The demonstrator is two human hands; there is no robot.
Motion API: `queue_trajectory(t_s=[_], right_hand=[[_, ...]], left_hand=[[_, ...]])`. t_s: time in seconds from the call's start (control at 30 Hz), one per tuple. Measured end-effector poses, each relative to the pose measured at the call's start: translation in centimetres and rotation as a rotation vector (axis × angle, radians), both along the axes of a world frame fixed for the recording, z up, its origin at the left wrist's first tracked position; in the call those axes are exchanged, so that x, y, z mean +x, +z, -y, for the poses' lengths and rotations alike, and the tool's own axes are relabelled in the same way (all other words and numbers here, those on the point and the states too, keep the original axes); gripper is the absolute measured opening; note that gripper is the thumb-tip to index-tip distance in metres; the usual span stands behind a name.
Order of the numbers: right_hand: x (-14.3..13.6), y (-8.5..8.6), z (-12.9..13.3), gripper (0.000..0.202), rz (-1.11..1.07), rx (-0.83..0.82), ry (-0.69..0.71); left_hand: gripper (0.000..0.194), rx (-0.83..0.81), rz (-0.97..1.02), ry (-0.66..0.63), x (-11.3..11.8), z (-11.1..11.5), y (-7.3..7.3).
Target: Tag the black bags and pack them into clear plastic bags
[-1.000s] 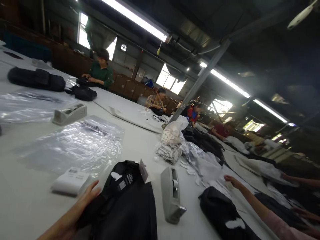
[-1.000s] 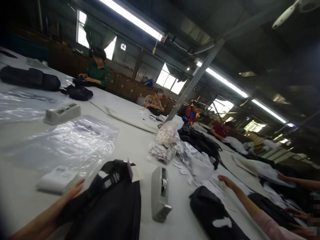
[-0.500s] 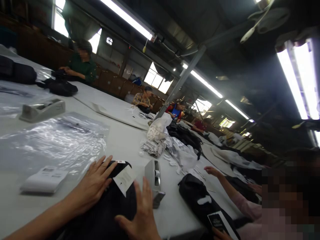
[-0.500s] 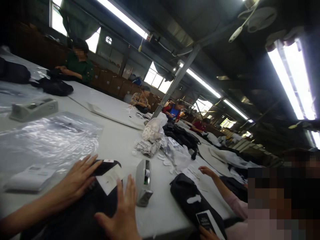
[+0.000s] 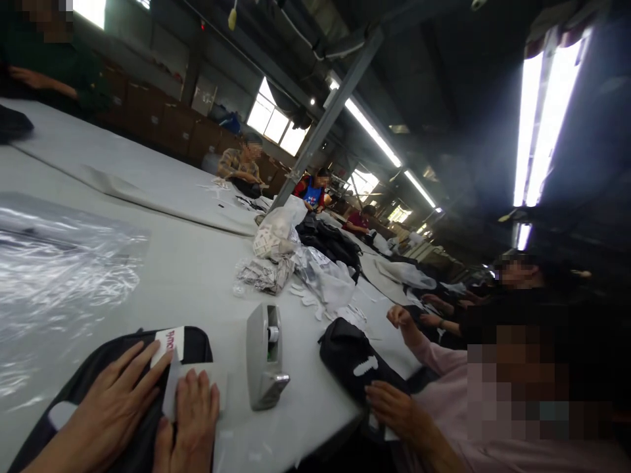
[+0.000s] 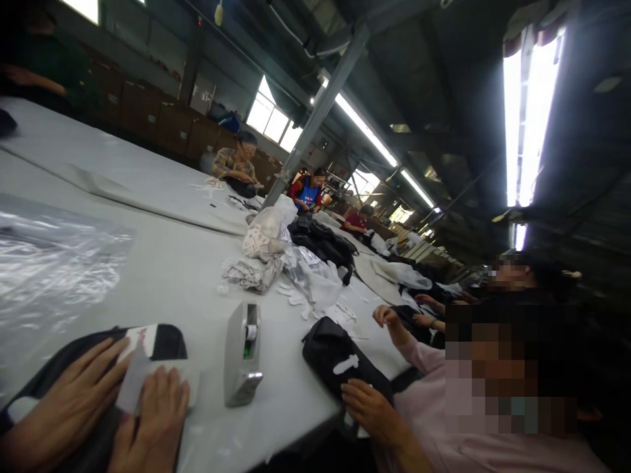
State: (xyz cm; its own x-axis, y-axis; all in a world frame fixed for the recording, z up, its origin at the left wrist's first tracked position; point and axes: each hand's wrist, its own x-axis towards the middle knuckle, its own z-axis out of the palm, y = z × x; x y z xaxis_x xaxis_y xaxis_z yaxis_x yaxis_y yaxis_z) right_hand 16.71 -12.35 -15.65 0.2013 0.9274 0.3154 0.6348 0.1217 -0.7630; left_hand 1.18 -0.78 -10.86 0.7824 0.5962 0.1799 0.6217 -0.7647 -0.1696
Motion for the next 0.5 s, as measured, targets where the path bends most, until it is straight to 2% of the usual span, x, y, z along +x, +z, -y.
queue_trajectory(t_s=[0.1, 0.2, 0.3, 0.4, 0.47, 0.5], right_hand=[[-1.2, 0.4, -0.6, 0.065, -0.040, -0.023, -0.019], [-1.2, 0.5, -1.3, 0.056, -0.172, 0.011, -0.049], [0.2, 0.5, -1.6, 0.042, -0.443, 0.034, -0.140], [2.7, 1.0, -2.0, 0.029, -0.752, -0.006, -0.211], [4.3, 1.6, -2.3, 0.034, -0.833, -0.057, -0.243], [5.0, 2.0, -2.3, 0.038, -0.850, -0.084, -0.249]], left_hand=[[0.063, -0.014, 0.033, -0.005, -0.1, -0.3, -0.5], [0.059, -0.093, 0.061, 0.046, 1.3, -0.5, 1.1], [0.054, -0.193, 0.202, 0.198, 2.9, 0.3, 5.4], [0.046, -0.269, 0.469, 0.492, 3.3, 2.6, 10.5], [0.043, -0.453, 0.707, 0.725, 3.1, 4.8, 12.9], [0.044, -0.587, 0.830, 0.822, 3.2, 5.9, 13.4]])
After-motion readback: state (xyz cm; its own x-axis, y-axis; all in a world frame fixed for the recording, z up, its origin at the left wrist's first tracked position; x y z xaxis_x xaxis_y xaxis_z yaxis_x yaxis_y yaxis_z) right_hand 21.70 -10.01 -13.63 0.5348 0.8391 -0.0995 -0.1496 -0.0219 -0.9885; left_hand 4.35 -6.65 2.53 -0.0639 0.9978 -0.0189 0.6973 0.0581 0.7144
